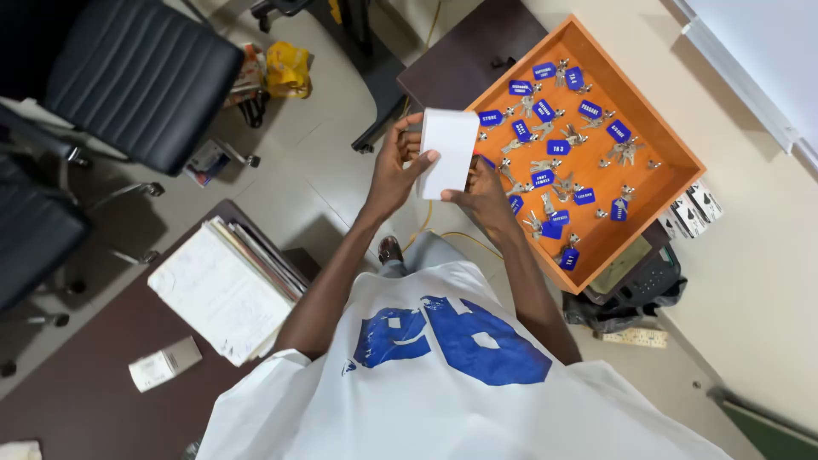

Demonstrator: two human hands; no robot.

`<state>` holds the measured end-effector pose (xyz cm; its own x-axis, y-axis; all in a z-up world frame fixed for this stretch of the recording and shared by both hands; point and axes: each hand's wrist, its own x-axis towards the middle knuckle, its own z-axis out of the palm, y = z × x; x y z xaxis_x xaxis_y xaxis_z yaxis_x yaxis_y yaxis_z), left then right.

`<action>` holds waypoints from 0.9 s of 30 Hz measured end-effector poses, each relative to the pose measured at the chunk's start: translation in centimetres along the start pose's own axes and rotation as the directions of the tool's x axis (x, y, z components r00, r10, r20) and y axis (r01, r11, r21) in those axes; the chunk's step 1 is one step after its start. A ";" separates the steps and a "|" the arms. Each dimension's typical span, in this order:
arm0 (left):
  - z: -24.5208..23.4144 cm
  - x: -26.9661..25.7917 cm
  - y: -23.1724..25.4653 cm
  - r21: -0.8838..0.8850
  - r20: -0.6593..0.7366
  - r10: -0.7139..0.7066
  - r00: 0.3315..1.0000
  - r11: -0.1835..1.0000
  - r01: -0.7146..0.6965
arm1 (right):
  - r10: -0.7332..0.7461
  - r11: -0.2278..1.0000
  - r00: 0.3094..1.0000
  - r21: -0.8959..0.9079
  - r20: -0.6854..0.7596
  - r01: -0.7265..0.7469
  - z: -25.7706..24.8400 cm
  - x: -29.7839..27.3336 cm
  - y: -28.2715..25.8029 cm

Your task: Organizing various electronics, boxes, and documents on a desk and shelf.

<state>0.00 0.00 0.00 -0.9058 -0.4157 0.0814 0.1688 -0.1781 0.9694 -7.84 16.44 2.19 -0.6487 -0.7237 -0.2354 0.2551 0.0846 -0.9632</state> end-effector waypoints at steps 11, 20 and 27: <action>-0.9 12.4 -4.9 0.132 0.063 -0.200 0.978 0.973 0.191 | 0.079 0.986 0.989 0.152 -0.122 -0.060 -5.3 12.2 2.0; 0.3 24.7 -12.2 0.138 0.109 -0.307 0.946 0.947 0.291 | 0.185 0.979 0.949 0.133 -0.256 -0.154 -11.7 21.3 4.0; 1.6 35.0 -24.3 -0.012 0.204 -0.397 0.895 0.913 0.407 | -0.011 1.000 0.903 -0.013 -0.429 0.006 -17.6 26.7 10.2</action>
<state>-36.45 -8.85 -20.31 -0.9570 -0.1194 -0.2644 -0.2102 -0.3427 0.9156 -35.13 10.01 -16.20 -0.8964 -0.3608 -0.2573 0.2415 0.0891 -0.9663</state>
